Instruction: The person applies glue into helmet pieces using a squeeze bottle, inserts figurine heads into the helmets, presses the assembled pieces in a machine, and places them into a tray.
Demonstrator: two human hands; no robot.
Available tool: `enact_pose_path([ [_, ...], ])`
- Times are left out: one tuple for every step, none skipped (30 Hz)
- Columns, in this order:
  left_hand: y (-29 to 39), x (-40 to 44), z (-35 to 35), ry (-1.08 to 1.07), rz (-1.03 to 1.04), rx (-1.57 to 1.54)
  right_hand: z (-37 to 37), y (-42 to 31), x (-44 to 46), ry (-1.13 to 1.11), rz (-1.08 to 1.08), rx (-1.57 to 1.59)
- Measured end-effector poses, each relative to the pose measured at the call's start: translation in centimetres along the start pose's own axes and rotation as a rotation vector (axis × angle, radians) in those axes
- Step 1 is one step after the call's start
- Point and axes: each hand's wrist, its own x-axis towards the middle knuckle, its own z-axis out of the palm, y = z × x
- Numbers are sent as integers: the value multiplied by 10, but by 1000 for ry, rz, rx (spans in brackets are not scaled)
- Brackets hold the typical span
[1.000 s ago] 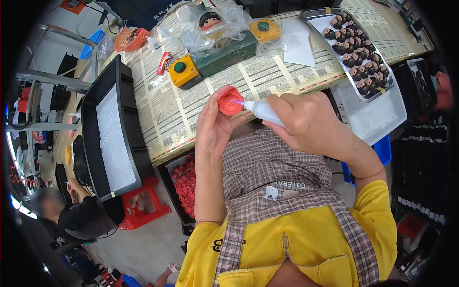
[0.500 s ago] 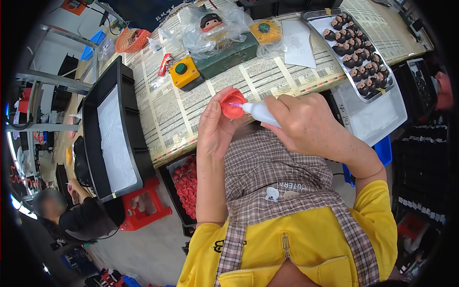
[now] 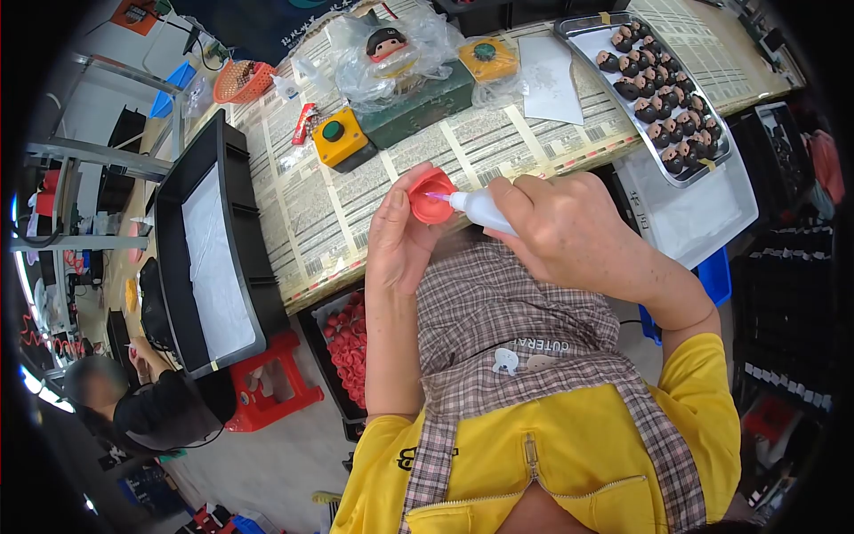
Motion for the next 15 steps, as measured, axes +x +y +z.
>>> enact_pose_path([
  [0,0,0,2,1,2,-1,0,0,2,6,7],
  [0,0,1,2,1,0,-2,0,0,-3,8,-1],
  [0,-1,1,2,1,-2,-2,0,0,-9,10,-8],
  [0,-1,1,2,1,-4,-2,1,0,-14,11,-15],
  [0,-1,0,0,2,-7,-3,0,0,-19,11,-17],
  [0,-1,0,-3,2,-9,-3,0,0,-24,10,-20],
  [0,-1,-1,-5,3,-12,-3,0,0,-29,10,-24],
  [-1,0,-1,-6,0,-10,-2,0,0,-22,4,-26],
  [-1,0,-1,-7,-2,-7,-2,0,0,-14,-3,-28],
  [-1,0,-2,-7,-5,-4,-1,0,0,-7,-10,-30],
  [-1,0,-1,-7,-8,-5,-1,-1,0,-10,-10,-40],
  [0,0,-1,-7,-11,-6,-1,-2,0,-14,-10,-50],
  [0,0,-1,-8,-14,-7,-1,-2,0,-17,-10,-60],
  [0,0,0,-8,-12,-8,-1,-2,0,-18,-16,-55],
  [0,0,0,-9,-10,-8,0,-2,-1,-19,-22,-50],
])
